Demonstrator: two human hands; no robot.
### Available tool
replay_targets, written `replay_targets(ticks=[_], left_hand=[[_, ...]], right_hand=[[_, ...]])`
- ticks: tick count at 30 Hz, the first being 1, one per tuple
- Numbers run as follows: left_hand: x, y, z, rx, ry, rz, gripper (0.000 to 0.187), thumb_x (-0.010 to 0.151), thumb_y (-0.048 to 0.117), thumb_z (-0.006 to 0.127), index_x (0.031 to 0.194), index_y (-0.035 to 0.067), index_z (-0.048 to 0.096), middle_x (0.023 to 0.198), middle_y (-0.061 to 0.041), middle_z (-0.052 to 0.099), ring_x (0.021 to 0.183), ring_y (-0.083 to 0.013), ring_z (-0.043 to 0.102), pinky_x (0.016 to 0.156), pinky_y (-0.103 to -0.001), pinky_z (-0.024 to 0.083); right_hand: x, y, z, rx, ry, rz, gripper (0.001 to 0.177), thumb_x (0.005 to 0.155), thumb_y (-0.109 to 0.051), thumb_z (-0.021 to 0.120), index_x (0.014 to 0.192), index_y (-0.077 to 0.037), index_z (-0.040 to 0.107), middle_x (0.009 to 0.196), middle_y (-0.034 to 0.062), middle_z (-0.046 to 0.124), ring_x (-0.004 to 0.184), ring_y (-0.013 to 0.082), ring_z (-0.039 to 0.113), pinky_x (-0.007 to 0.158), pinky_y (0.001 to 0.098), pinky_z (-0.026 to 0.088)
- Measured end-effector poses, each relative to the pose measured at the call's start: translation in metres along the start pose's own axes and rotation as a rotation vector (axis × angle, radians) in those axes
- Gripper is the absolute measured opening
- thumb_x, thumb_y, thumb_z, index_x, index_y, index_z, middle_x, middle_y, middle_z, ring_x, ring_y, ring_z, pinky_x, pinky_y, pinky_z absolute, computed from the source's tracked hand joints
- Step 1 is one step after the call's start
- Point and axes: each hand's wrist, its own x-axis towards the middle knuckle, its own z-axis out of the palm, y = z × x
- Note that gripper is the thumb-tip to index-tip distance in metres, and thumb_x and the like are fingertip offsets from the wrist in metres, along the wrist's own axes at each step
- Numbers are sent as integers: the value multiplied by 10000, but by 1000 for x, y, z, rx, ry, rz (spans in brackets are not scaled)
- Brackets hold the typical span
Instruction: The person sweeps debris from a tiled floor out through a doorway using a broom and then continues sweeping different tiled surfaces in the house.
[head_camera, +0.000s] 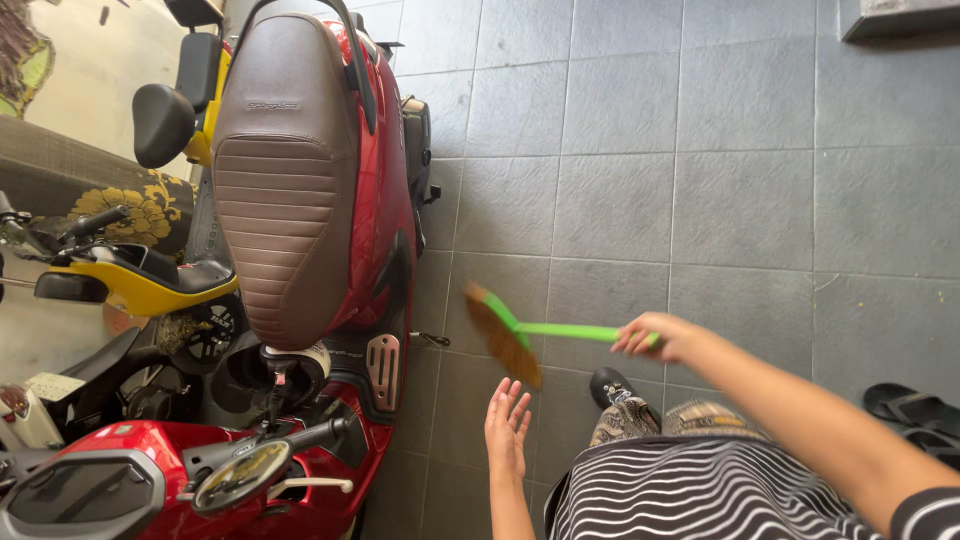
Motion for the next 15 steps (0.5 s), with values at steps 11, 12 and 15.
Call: replay_targets(ticks=[11,12,15], left_hand=[[47,30,15,71,-66,-35,448,961,342,456,1362,157,530,1348,-32,605,1171,-184,601,1009,-380,436],[50,34,19,87,-71,-41,451,962,344,458,1365,156,529,1350,-36,604,1174,-187,600,1010,-380,436],[66,46,36,74,-113,-43,458,965,343,451,1373,146,518,1359,-39,596,1186,-186,591,1026,-377,432]], right_hand=[[-1,-67,19,-810,582,-535,258,920,-145,602,1059,65,548,667,115,591,440,153,536,351,273,429],[-13,-54,37,-925,624,-589,275,907,-147,617,1092,38,535,664,128,631,446,177,598,368,285,479],[-58,-24,73,-780,289,-529,214,885,-85,570,1032,-25,427,640,97,581,453,182,567,354,316,491]])
